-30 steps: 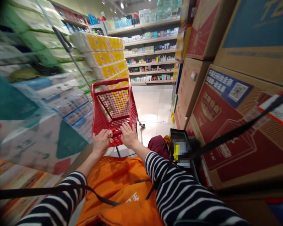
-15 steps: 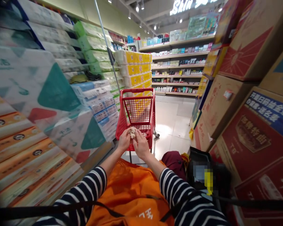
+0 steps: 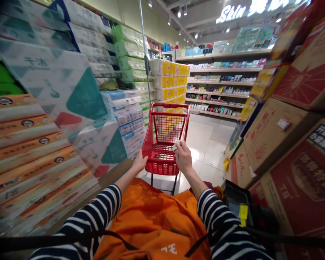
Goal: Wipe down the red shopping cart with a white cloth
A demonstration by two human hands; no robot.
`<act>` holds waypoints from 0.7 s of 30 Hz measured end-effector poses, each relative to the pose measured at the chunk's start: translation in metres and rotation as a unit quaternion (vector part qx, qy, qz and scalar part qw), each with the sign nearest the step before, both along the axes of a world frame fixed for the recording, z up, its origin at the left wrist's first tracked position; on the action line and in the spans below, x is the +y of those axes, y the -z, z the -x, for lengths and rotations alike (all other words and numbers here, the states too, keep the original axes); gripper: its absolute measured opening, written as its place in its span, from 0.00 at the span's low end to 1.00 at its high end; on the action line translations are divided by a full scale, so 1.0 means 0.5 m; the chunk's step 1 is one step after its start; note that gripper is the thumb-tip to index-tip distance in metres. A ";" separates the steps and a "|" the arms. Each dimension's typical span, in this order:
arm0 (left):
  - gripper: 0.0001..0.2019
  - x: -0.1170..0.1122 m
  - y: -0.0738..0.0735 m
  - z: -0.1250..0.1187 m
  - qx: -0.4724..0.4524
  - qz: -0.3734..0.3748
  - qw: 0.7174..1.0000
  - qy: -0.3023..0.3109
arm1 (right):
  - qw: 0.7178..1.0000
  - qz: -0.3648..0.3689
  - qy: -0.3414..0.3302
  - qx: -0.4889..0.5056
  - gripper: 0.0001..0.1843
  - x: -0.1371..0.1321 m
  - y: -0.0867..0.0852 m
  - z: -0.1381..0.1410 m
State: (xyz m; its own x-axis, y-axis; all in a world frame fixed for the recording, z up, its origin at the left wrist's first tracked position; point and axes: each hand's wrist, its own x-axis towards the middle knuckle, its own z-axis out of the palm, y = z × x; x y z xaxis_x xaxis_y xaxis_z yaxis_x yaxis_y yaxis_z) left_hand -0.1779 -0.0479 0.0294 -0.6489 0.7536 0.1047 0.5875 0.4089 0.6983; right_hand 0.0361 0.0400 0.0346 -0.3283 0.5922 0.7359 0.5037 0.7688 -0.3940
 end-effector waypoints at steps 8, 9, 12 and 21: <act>0.29 0.036 0.031 -0.019 -0.020 0.009 0.999 0.026 | 0.991 0.009 -0.016 -0.131 0.21 -0.049 0.090 0.063; 0.29 0.038 0.032 -0.019 -0.021 0.007 0.999 0.029 | 0.990 0.009 -0.035 -0.140 0.22 -0.061 0.088 0.089; 0.28 0.046 0.035 -0.021 -0.027 -0.006 0.999 0.041 | 0.984 0.016 -0.071 -0.166 0.25 -0.073 0.066 0.140; 0.28 0.071 0.030 -0.014 -0.081 -0.015 0.995 0.050 | 0.983 0.146 -0.006 -0.112 0.19 -0.010 0.038 0.049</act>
